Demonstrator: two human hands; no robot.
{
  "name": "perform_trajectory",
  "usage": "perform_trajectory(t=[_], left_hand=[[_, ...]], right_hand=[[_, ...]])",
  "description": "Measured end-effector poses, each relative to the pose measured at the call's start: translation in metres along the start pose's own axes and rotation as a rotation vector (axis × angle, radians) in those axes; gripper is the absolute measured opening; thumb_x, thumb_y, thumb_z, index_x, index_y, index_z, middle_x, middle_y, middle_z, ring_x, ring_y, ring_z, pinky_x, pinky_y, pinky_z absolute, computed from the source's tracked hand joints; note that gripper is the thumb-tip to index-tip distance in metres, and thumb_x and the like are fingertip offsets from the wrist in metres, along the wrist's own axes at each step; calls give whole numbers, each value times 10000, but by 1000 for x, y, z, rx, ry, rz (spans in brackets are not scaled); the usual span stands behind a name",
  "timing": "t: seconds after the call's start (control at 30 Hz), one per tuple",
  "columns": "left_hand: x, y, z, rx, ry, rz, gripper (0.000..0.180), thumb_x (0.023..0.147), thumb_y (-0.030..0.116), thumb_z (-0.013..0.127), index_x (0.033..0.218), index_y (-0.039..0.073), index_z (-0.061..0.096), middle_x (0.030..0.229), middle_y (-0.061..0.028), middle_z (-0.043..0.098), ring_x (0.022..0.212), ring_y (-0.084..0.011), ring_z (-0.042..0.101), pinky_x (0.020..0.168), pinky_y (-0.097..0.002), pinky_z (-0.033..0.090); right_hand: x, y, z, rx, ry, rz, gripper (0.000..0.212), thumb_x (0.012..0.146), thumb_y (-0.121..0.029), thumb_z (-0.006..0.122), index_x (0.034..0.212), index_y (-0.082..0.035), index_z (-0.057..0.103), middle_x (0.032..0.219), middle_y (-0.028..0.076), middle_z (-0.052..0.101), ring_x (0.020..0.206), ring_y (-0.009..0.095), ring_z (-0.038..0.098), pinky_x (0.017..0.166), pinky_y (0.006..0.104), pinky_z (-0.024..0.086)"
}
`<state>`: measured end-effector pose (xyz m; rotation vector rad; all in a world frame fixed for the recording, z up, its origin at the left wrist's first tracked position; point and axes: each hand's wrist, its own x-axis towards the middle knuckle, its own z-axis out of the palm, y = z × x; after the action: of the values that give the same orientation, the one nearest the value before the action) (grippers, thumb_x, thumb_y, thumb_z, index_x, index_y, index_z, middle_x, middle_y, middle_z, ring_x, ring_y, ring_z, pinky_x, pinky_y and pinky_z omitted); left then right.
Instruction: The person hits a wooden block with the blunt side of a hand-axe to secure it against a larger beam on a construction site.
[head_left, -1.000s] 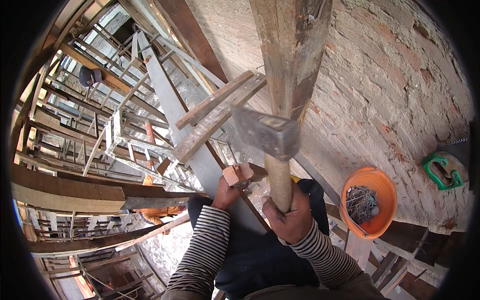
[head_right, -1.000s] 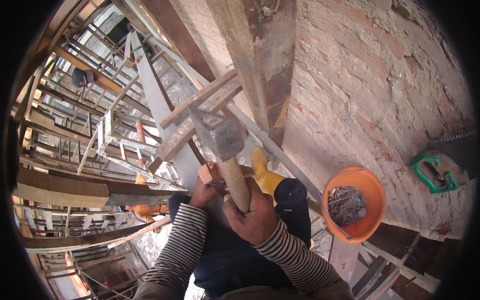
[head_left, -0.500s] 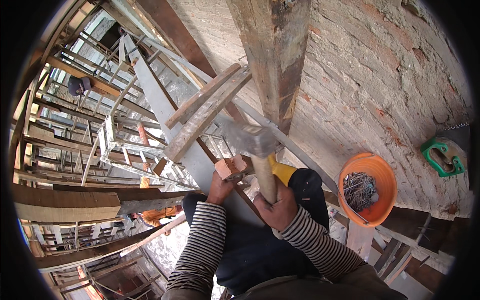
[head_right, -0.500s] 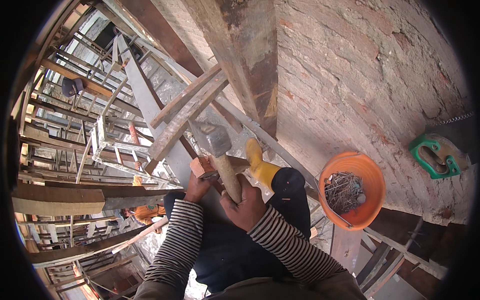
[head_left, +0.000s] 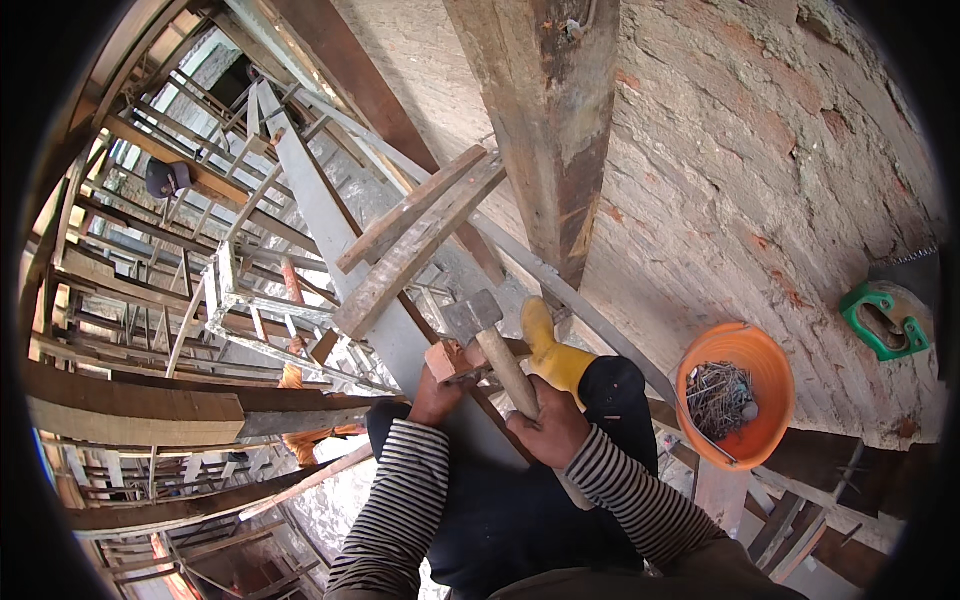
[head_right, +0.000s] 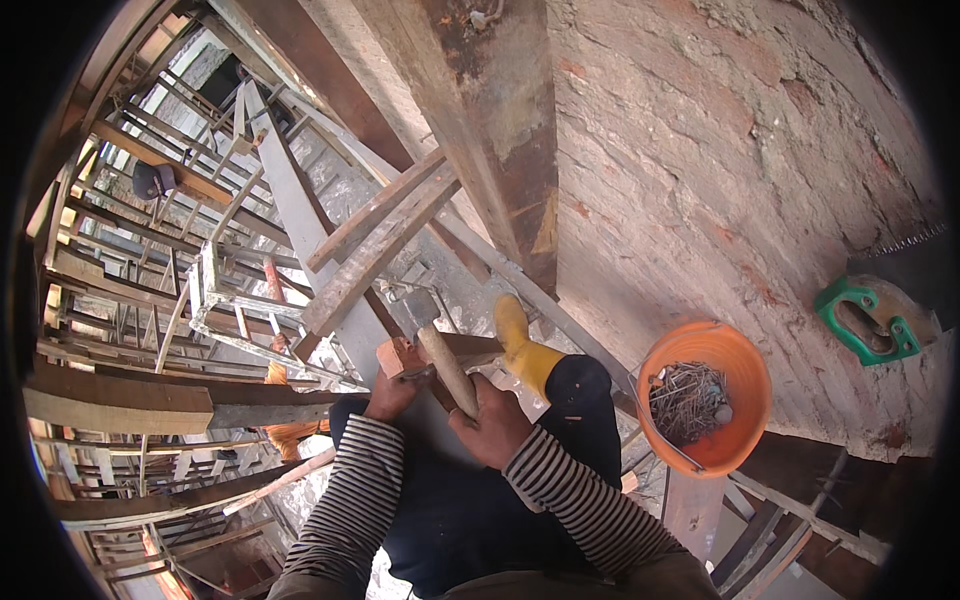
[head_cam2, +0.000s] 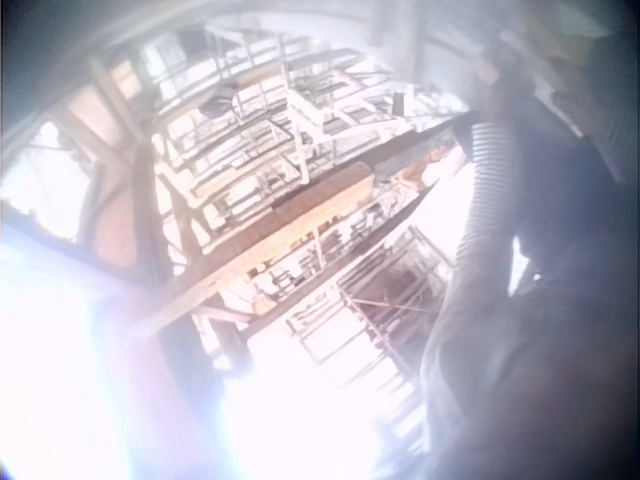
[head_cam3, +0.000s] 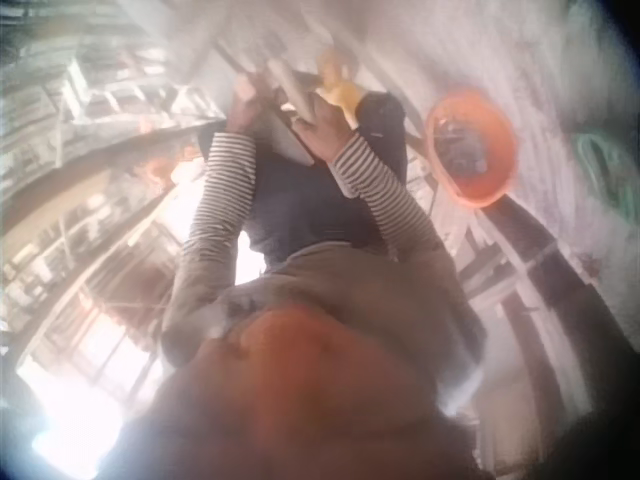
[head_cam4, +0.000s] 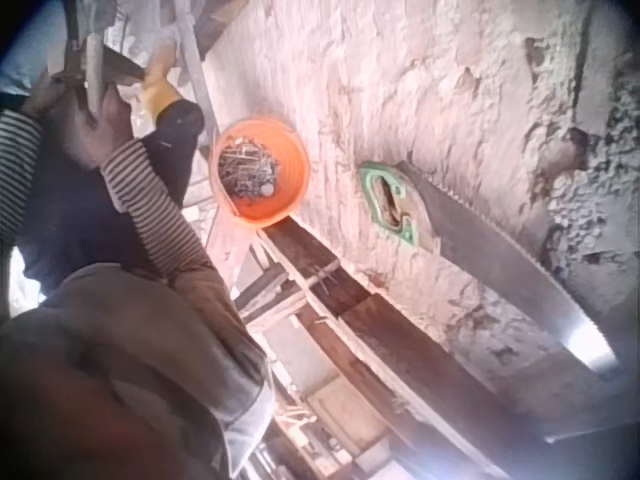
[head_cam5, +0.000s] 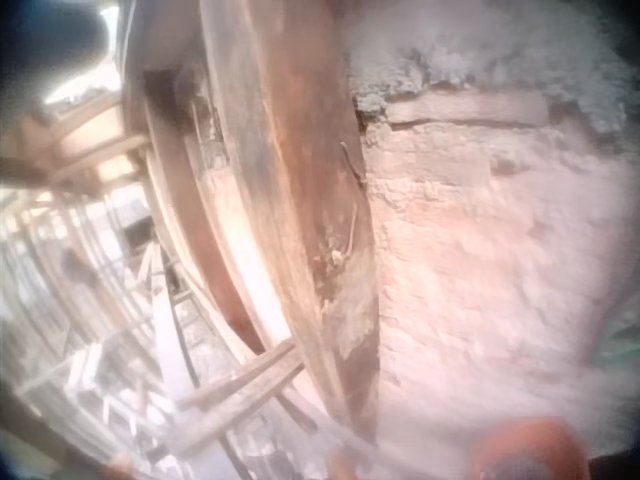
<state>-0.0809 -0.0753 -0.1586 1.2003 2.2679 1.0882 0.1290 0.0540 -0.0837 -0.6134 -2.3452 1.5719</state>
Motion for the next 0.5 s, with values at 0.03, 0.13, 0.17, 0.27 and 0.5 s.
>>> perform_trajectory(t=[0.03,0.13,0.17,0.27,0.5], left_hand=[[-1,7,4,-82,11,-47,337,855,71,754,1177,19,671,1118,-106,705,1040,-252,684,910,-368,544],[-21,11,-1,-172,-5,-154,337,849,66,754,1175,15,684,1112,-110,716,1040,-253,687,916,-366,543],[-19,2,2,-172,-12,-121,330,846,65,755,1165,15,684,1097,-110,715,1028,-253,687,904,-368,544],[-5,12,11,-215,-44,-212,302,838,59,754,1129,16,685,1052,-109,711,986,-257,683,863,-377,543],[-22,-24,13,-167,32,-125,292,828,75,767,1101,28,677,1027,-106,695,927,-269,679,809,-368,546]], right_hand=[[1,-13,-10,191,16,50,426,848,-112,708,1215,66,586,989,217,710,877,382,723,810,403,576],[10,-68,-36,389,188,-112,383,870,-72,684,1215,63,583,971,204,702,856,345,723,798,375,577],[7,-62,-32,381,189,-91,388,868,-69,684,1217,63,581,971,205,697,855,344,720,796,377,576],[2,-15,-11,243,93,-9,400,860,-60,686,1224,65,574,969,204,684,846,339,714,786,378,575],[7,-65,-35,350,93,-53,406,858,-169,721,1164,35,548,906,273,688,887,425,717,758,455,580]])
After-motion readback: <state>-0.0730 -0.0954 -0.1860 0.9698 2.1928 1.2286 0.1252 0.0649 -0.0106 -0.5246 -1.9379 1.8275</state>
